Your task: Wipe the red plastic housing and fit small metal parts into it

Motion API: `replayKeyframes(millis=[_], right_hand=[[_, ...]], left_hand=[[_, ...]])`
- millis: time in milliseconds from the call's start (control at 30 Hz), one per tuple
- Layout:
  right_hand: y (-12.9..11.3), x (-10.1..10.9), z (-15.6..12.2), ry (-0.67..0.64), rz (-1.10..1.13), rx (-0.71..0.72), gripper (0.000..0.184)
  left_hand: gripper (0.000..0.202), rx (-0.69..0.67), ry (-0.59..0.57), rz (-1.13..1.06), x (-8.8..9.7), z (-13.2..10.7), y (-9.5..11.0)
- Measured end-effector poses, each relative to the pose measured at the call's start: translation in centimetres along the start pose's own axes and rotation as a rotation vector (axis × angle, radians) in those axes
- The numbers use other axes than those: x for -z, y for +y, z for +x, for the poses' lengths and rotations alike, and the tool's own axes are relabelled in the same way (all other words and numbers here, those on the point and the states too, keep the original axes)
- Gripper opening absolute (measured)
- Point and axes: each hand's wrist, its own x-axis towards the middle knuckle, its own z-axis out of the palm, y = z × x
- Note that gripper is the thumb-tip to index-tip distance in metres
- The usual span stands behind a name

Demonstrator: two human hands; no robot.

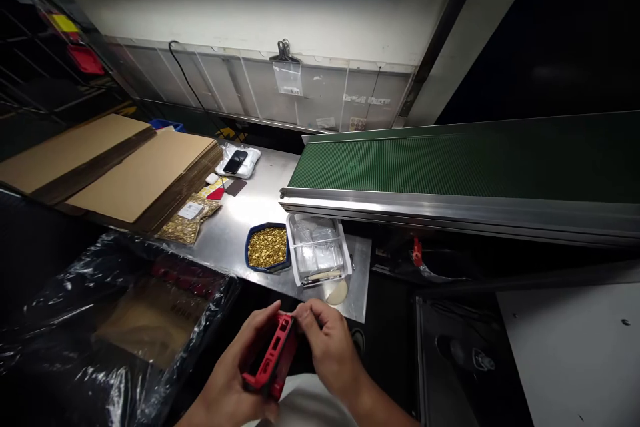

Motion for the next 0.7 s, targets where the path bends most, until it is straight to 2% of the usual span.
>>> replayKeyframes(millis=[100, 200, 233, 300, 367, 500, 567, 700], right_hand=[[0.6, -0.4, -0.2, -0.012, -0.002, 0.019, 0.047], [0.7, -1.3, -0.7, -0.116, -0.05, 0.113, 0.081], [0.9, -1.6, -0.5, -0.141, -0.064, 0.123, 0.083], [2.0, -2.2, 0.5, -0.131, -0.087, 0.08, 0.063], [4.6, -2.3, 2.5, -0.049, -0.133, 0.002, 0.043], [12.0, -0.3, 7.2, 0.127, -0.352, -0.124, 0.031], [15.1, 1.2, 8.8, 0.166, -0.485, -0.154, 0.023], [18.5, 2.6, 11.0, 0.189, -0.706, -0.117, 0.022]], left_hand=[[0.106, 0.016, 0.008, 0.022, 0.5, -0.5, -0.2], [0.108, 0.04, 0.02, 0.042, 0.9, -0.9, -0.6], [0.108, 0.045, 0.021, 0.047, 1.0, -1.1, -0.9], [0.107, 0.06, 0.027, 0.068, 1.6, -1.6, -1.6], [0.104, 0.087, 0.042, 0.107, 2.2, -2.1, -2.3], [0.098, 0.182, 0.09, 0.147, 3.4, -3.1, -2.9], [0.095, 0.215, 0.116, 0.146, 3.7, -3.4, -2.6], [0.092, 0.239, 0.174, 0.186, 3.8, -4.0, -1.7]])
